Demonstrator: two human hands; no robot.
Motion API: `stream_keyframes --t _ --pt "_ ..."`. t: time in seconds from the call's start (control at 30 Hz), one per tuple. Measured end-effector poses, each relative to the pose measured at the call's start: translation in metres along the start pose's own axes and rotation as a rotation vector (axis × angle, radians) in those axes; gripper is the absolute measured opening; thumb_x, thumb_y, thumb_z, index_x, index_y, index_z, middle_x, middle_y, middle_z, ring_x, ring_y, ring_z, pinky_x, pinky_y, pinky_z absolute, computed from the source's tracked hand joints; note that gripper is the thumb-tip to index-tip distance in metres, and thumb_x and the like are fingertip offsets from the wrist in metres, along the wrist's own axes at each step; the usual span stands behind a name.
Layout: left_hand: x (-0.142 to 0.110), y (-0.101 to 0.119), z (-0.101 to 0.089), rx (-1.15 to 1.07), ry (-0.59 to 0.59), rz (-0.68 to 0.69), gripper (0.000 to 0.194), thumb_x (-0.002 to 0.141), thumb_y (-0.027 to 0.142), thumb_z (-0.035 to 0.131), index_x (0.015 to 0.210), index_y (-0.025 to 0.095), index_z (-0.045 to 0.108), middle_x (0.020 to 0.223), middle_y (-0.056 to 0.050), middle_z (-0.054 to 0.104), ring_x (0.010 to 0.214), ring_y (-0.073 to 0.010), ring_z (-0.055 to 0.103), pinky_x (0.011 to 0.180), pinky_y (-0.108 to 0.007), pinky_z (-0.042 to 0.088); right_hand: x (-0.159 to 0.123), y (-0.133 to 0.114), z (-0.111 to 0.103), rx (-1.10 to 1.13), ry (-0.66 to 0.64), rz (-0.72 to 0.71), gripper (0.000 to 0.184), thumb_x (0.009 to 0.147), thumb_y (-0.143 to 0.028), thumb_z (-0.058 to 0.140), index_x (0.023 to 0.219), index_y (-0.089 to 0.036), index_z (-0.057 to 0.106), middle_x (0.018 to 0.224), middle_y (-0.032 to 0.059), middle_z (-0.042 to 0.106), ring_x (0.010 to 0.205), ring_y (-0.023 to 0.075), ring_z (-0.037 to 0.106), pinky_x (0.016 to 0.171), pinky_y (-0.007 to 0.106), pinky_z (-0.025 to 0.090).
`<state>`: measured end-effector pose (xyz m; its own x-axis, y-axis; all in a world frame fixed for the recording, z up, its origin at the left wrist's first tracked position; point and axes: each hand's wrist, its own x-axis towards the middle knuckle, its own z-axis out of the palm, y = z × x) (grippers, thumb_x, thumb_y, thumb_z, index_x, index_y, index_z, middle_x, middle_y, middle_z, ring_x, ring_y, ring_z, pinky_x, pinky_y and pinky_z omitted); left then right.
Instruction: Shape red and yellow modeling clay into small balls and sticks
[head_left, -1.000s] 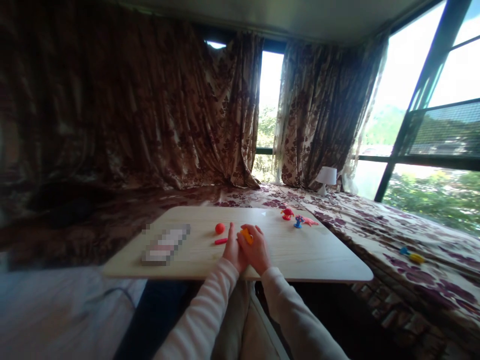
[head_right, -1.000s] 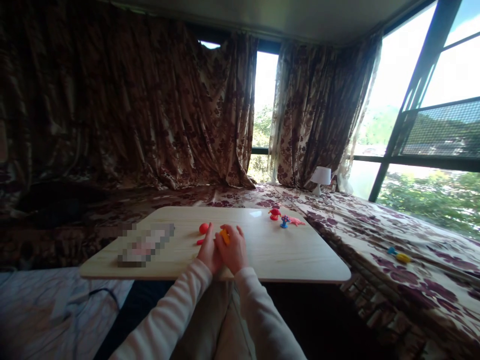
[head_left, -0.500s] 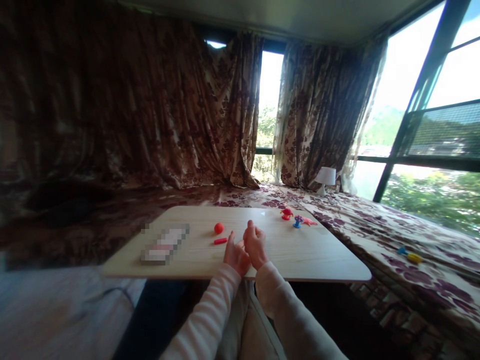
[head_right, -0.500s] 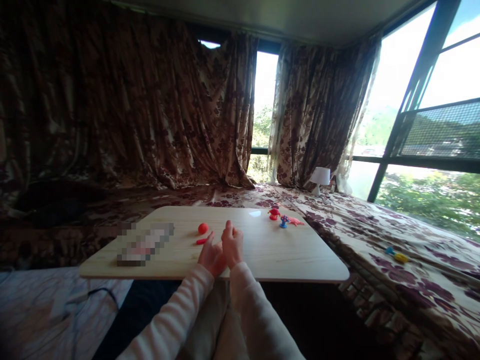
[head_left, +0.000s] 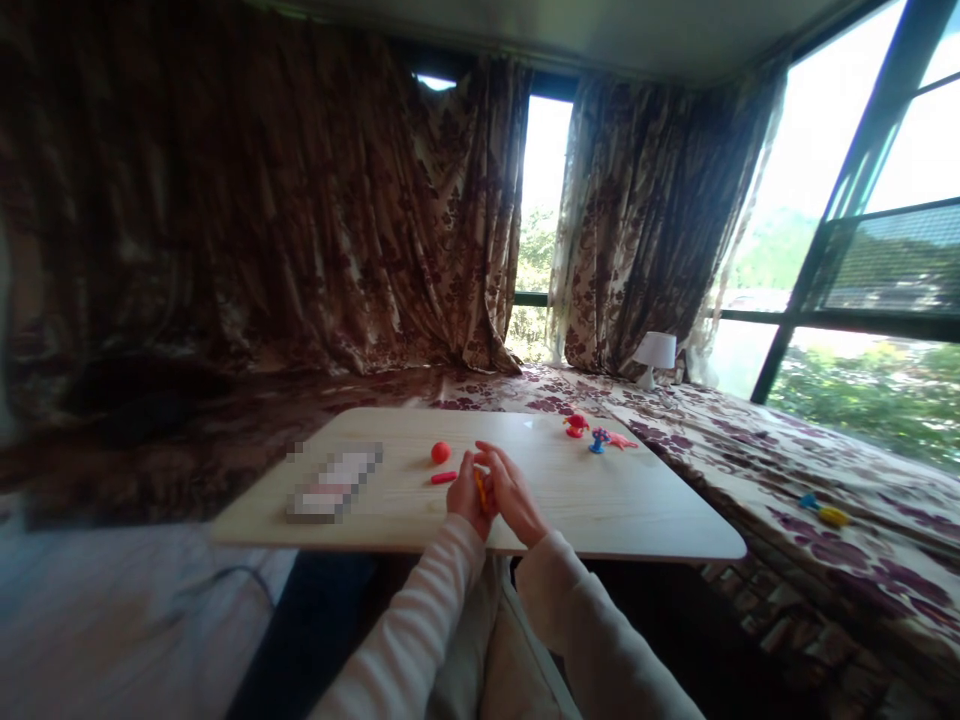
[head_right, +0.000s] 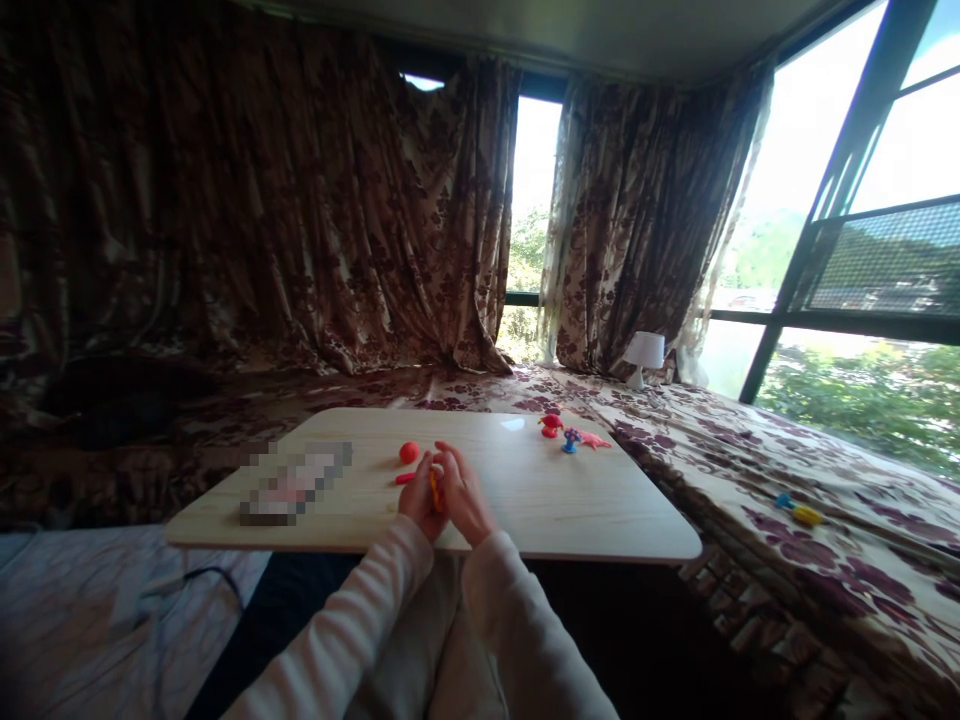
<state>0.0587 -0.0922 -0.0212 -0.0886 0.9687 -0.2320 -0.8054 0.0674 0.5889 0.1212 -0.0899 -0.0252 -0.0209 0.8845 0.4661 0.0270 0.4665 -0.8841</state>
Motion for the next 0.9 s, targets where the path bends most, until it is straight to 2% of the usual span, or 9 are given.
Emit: stream_keyframes --t 0.1,0.2,0.3,0.4,0.5,0.6,0.67,0.77,0.9 --pt "0.003 0.006 -0.002 0.083 0.016 0.016 0.045 0.083 0.047 0.046 0.048 0.021 0.034 0.032 0.009 0.030 0.024 -0.0054 0.024 0.029 -0.020 0.023 -0.003 -0.010 0.002 0.022 0.059 -0.086 0.027 0.086 -0.037 0.044 0.094 -0.022 0.065 0.092 0.0033 0.065 0.091 0.0181 0.057 0.085 0.030 0.040" --pt "0.000 0.009 0.001 0.017 -0.037 0.058 0.040 0.082 0.050 0.047 0.057 0.019 0.045 0.043 0.005 0.046 0.036 -0.0079 0.045 0.040 -0.020 0.040 -0.008 -0.016 0.000 -0.169 0.001 -0.278 0.026 0.088 -0.032 0.042 0.089 -0.022 0.066 0.094 0.0045 0.062 0.091 0.0175 0.055 0.085 0.029 0.039" --pt "-0.009 0.011 0.006 -0.068 -0.254 -0.101 0.048 0.080 0.059 0.042 0.075 0.015 0.057 0.068 -0.004 0.063 0.066 -0.0166 0.063 0.066 -0.027 0.051 -0.007 -0.013 -0.005 -0.366 0.015 -0.375 0.021 0.086 -0.029 0.045 0.087 -0.021 0.065 0.093 0.0055 0.061 0.089 0.0177 0.053 0.085 0.030 0.037" --pt "-0.017 0.009 0.006 -0.126 -0.449 -0.307 0.059 0.079 0.064 0.038 0.092 0.011 0.060 0.085 -0.012 0.067 0.086 -0.0253 0.064 0.079 -0.036 0.049 0.002 -0.005 -0.013 -0.473 0.107 -0.359 0.016 0.082 -0.031 0.051 0.080 -0.020 0.062 0.083 0.0037 0.059 0.077 0.0158 0.053 0.074 0.028 0.039" --pt "-0.017 -0.001 0.000 -0.150 -0.530 -0.367 0.062 0.080 0.062 0.037 0.105 0.009 0.058 0.094 -0.015 0.067 0.094 -0.0286 0.062 0.084 -0.040 0.047 0.012 0.000 -0.013 -0.393 0.252 -0.230 0.029 0.082 -0.039 0.050 0.061 -0.020 0.050 0.059 -0.0032 0.048 0.056 0.0116 0.044 0.057 0.024 0.035" --pt "-0.010 -0.011 -0.008 -0.128 -0.510 -0.408 0.061 0.083 0.059 0.030 0.112 0.011 0.055 0.098 -0.014 0.067 0.097 -0.0281 0.062 0.083 -0.041 0.047 0.015 0.000 -0.007 -0.223 0.306 -0.127 0.043 0.086 -0.046 0.038 0.052 -0.021 0.033 0.046 -0.0072 0.031 0.046 0.0096 0.032 0.048 0.024 0.028" --pt "-0.007 -0.015 -0.011 -0.115 -0.471 -0.424 0.059 0.086 0.056 0.026 0.113 0.013 0.054 0.100 -0.013 0.067 0.098 -0.0275 0.062 0.084 -0.042 0.047 0.012 -0.002 -0.003 -0.184 0.288 -0.099 0.044 0.089 -0.047 0.031 0.052 -0.022 0.032 0.046 -0.0068 0.031 0.045 0.0098 0.032 0.047 0.024 0.027" --pt "-0.005 -0.013 -0.008 -0.168 -0.435 -0.388 0.050 0.087 0.049 0.032 0.111 0.011 0.055 0.100 -0.014 0.067 0.097 -0.0272 0.062 0.086 -0.042 0.046 0.002 -0.006 0.000 -0.409 0.184 -0.183 0.038 0.090 -0.038 0.031 0.058 -0.021 0.041 0.053 -0.0034 0.044 0.053 0.0123 0.043 0.055 0.025 0.034" --pt "-0.009 -0.001 -0.002 -0.263 -0.380 -0.298 0.031 0.086 0.032 0.041 0.101 0.010 0.058 0.093 -0.011 0.068 0.092 -0.0224 0.064 0.088 -0.036 0.047 -0.008 -0.016 -0.001 -0.797 0.086 -0.425 0.020 0.088 -0.024 0.039 0.082 -0.020 0.057 0.087 0.0045 0.059 0.088 0.0186 0.051 0.090 0.038 0.031"
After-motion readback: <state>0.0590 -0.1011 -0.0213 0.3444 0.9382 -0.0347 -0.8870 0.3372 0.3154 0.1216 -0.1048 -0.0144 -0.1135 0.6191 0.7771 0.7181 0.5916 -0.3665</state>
